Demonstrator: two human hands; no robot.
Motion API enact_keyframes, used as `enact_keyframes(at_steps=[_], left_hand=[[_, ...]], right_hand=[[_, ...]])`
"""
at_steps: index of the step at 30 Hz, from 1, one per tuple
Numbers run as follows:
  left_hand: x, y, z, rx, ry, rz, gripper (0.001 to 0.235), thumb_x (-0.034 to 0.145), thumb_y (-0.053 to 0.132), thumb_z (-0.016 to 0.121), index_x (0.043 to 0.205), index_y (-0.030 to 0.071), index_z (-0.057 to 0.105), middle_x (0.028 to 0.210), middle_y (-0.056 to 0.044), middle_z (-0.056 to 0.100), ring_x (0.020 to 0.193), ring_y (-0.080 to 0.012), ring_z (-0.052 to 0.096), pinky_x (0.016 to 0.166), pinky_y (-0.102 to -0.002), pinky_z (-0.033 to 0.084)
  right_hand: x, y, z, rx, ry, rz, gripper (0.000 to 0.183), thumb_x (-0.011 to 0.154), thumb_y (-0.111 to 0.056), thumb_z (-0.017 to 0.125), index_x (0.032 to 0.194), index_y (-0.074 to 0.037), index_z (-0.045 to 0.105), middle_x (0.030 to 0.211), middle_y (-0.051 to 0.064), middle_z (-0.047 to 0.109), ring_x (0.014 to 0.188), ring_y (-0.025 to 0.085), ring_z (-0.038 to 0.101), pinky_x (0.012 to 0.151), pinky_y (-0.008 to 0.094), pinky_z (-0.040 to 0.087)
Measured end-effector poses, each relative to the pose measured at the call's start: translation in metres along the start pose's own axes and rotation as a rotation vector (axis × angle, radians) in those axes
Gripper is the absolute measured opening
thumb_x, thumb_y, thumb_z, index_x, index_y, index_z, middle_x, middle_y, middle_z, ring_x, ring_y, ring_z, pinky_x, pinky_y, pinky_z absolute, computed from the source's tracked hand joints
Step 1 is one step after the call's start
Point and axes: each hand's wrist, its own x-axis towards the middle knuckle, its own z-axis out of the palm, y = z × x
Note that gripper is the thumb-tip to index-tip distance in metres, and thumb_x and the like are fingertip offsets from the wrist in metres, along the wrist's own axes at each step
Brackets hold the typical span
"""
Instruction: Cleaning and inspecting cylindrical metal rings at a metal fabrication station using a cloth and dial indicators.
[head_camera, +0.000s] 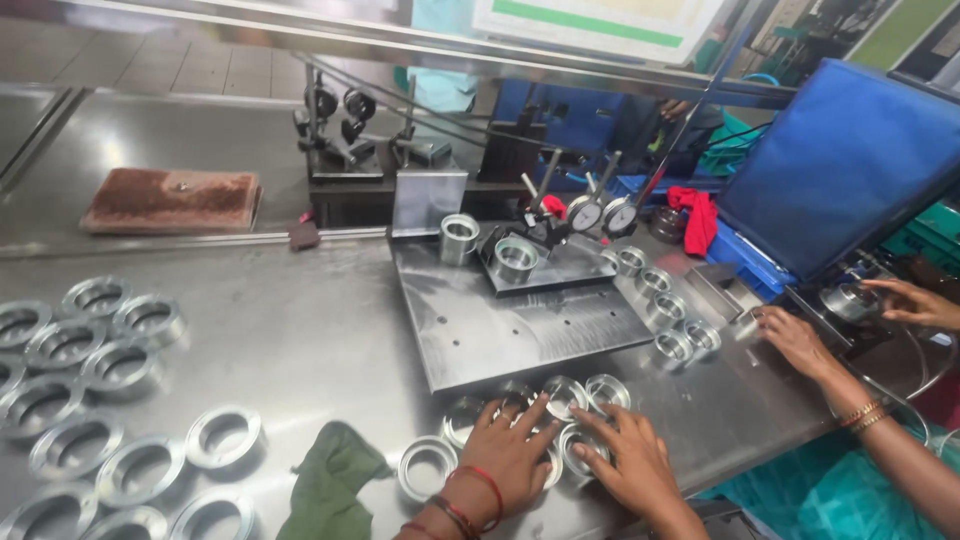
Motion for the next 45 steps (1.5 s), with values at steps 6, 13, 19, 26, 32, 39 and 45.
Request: enact_keyframes(at_steps=[6, 13, 19, 26, 32, 39, 45], left_hand=[[-0.032, 0.006, -0.021, -0.017, 0.012, -0.026, 0.057, 0.091, 0.036, 0.060, 0.144, 0.014, 0.054, 0.162, -0.015, 0.035, 0.136, -0.0402, 0.044, 0.121, -0.055, 0.018], [-0.095, 0.002, -0.040, -0.200, 0.185, -0.058, 0.063, 0.083, 0.033, 0.070, 0.139, 0.008, 0.057, 0.144, -0.016, 0.053, 0.131, -0.0410, 0.048, 0.108, -0.060, 0.025], [-0.167, -0.018, -0.095, -0.121, 0.507, -0.456, 0.033, 0.085, 0.017, 0.067, 0.116, 0.008, 0.063, 0.110, -0.011, 0.067, 0.106, -0.0341, 0.062, 0.091, -0.046, 0.048], [-0.237, -0.098, -0.123, 0.223, 0.563, -0.794, 0.051, 0.080, 0.018, 0.066, 0.129, 0.009, 0.061, 0.137, -0.013, 0.056, 0.125, -0.0372, 0.051, 0.100, -0.051, 0.041], [-0.268, -0.124, -0.125, 0.358, 0.303, -0.735, 0.055, 0.085, 0.039, 0.063, 0.137, 0.022, 0.057, 0.156, -0.004, 0.040, 0.141, -0.0359, 0.037, 0.113, -0.063, 0.019], [-0.289, -0.160, -0.123, 0.494, -0.022, -0.999, 0.069, 0.077, 0.062, 0.059, 0.143, 0.044, 0.050, 0.164, 0.005, 0.029, 0.142, -0.0247, 0.046, 0.121, -0.062, 0.019], [-0.367, -0.290, -0.030, 0.658, 0.076, -0.940, 0.073, 0.074, 0.068, 0.062, 0.139, 0.035, 0.059, 0.166, -0.013, 0.041, 0.130, -0.0302, 0.058, 0.118, -0.052, 0.035]], right_hand=[[-0.007, -0.018, 0.004, -0.014, -0.027, -0.024, 0.059, 0.079, -0.062, 0.067, 0.136, -0.048, 0.065, 0.148, 0.002, 0.050, 0.136, 0.028, 0.044, 0.105, 0.057, 0.037], [-0.015, -0.059, 0.014, -0.157, -0.114, -0.041, 0.057, 0.078, -0.061, 0.070, 0.133, -0.045, 0.068, 0.149, 0.002, 0.049, 0.134, 0.030, 0.044, 0.105, 0.059, 0.033], [-0.011, -0.186, 0.004, 0.310, -0.037, -0.581, 0.053, 0.085, -0.053, 0.068, 0.126, -0.019, 0.069, 0.137, 0.007, 0.061, 0.133, 0.031, 0.050, 0.109, 0.053, 0.038], [-0.045, -0.318, 0.032, 0.059, -0.175, -0.774, 0.069, 0.075, -0.051, 0.078, 0.131, -0.013, 0.065, 0.133, 0.016, 0.056, 0.134, 0.041, 0.039, 0.104, 0.078, 0.018], [-0.046, -0.303, 0.036, 0.255, -0.304, -0.875, 0.029, 0.082, -0.011, 0.066, 0.110, -0.015, 0.070, 0.113, 0.006, 0.066, 0.115, 0.029, 0.061, 0.108, 0.068, 0.031], [-0.019, -0.225, -0.048, 0.734, -0.342, -0.757, 0.037, 0.072, -0.003, 0.058, 0.107, -0.006, 0.070, 0.105, 0.010, 0.063, 0.105, 0.029, 0.064, 0.091, 0.039, 0.052], [-0.008, -0.146, -0.069, 0.561, -0.219, -0.595, 0.034, 0.071, -0.009, 0.060, 0.104, -0.006, 0.069, 0.106, 0.008, 0.064, 0.104, 0.027, 0.067, 0.091, 0.036, 0.054]])
